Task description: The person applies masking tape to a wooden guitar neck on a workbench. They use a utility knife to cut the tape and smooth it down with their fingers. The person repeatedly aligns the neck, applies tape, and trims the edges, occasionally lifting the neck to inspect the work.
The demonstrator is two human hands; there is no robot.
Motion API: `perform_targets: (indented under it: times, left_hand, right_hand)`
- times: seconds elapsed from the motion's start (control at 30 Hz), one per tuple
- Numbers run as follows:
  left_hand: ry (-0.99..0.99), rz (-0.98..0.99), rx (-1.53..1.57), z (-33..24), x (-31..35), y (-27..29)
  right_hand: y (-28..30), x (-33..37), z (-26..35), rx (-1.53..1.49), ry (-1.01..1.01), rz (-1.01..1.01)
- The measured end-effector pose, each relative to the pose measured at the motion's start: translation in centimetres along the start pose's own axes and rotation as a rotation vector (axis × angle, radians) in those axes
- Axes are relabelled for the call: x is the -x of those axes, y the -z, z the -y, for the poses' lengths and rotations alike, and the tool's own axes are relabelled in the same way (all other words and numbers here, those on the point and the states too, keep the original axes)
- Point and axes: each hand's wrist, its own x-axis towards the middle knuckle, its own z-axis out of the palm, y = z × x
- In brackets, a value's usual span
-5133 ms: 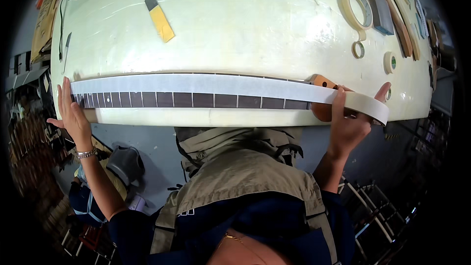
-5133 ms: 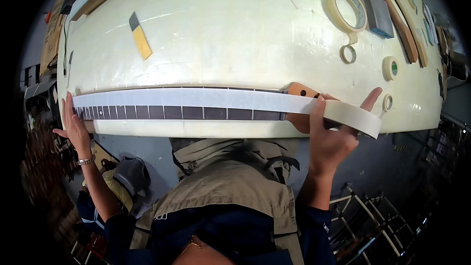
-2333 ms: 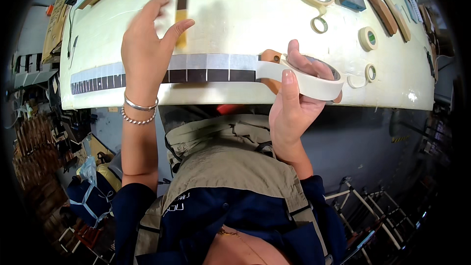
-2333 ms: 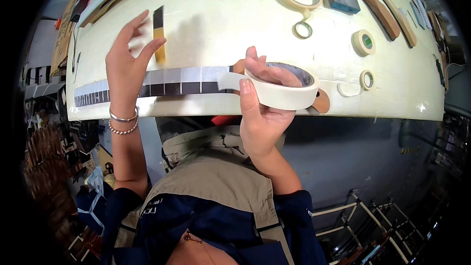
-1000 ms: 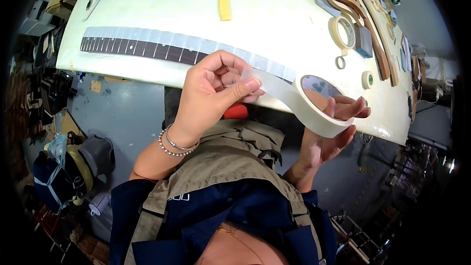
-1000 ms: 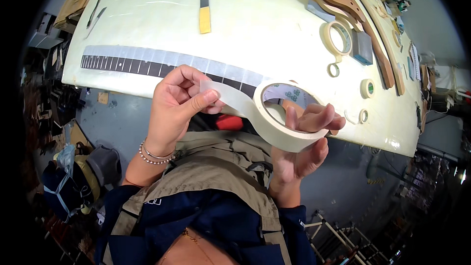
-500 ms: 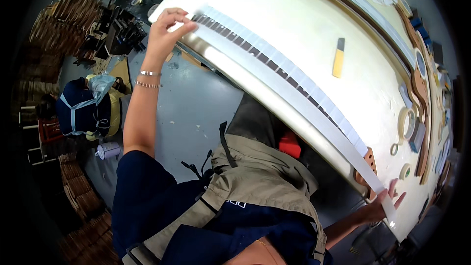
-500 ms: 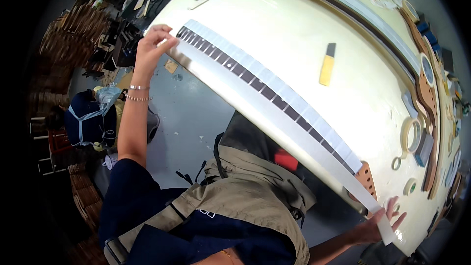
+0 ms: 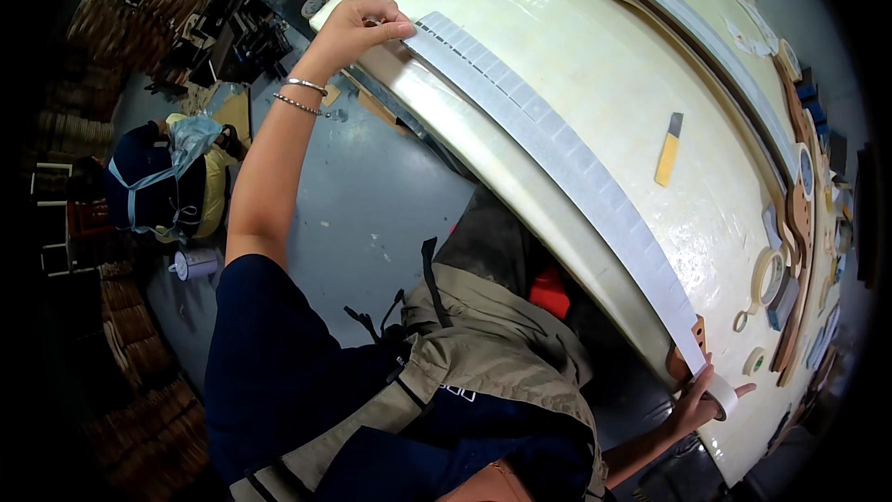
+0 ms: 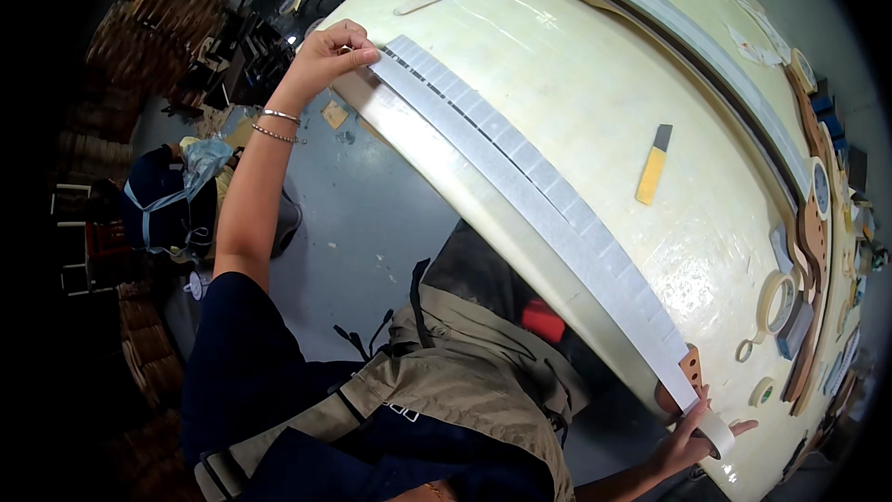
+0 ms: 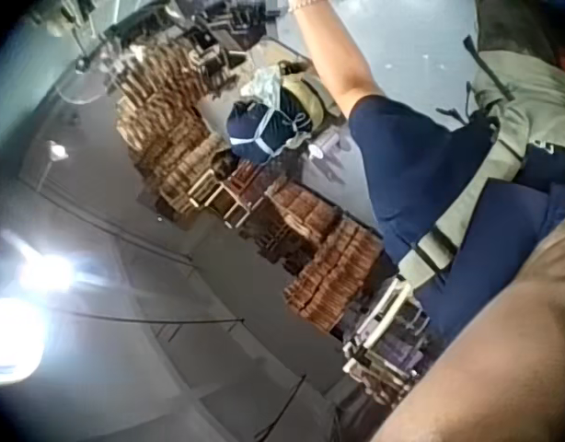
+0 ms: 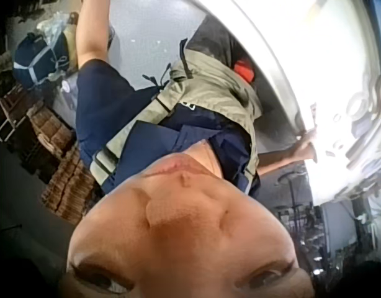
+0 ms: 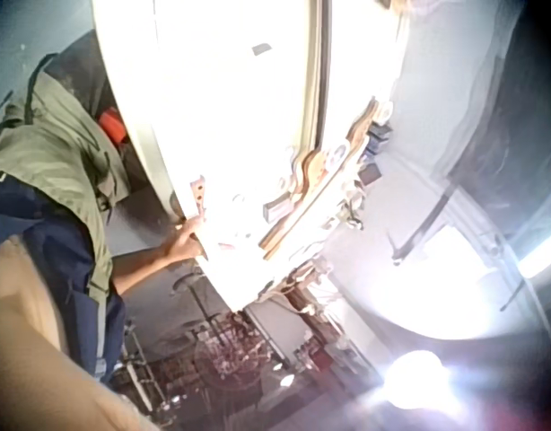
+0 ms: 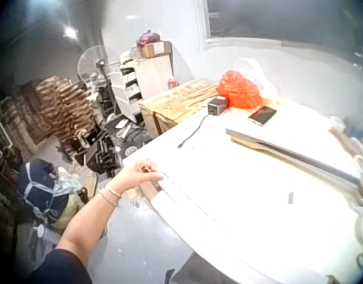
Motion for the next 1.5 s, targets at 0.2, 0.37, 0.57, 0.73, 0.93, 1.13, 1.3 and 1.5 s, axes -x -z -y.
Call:
perform_targets:
  times: [0.2,0.37,0.57,0.73,0.93,1.13,1.3,1.5]
  left_hand:
    - [0.005,0.017,0.021,0.0,0.0,-0.2]
    - [-0.01,-0.001,0.002,0.3,0.1,-0.2]
    - [0.035,-0.227,-0.098,-0.1,0.8,-0.4]
    - [-0.511,-0.381,-0.604,-1.3,2.5,-3.6]
    - [-0.472,-0.192,-0.753,0.3,5.2,-5.1]
    - [-0.469,-0.131,-0.698,-0.4,5.0,-5.9]
    - [-0.554,-0.12,-0.749,-0.3,4.8,-5.8]
    - [-0.566,-0.143,-0.843,-0.5,5.0,-6.1]
  right_hand:
    - [-0.6,0.0,1.4,-0.036,-0.03,-0.025]
    - [-0.5,0.1,2.0,-0.012,-0.084,0.004]
    - [-0.4,0.2,0.4,-0.008,-0.013,0.016]
    - [0.1,0.8,-1.1,-0.008,0.045,-0.079]
    - [-1.8,-0.5,0.7,0.255,0.043,-0.31]
    - [-2.5,-0.1,1.8,0.195,0.115,-0.291]
    - [-2.6,0.0,2.4,0.185,0.079,-0.256]
    - [-2.9,0.2,2.4,0.278,0.125,-0.251]
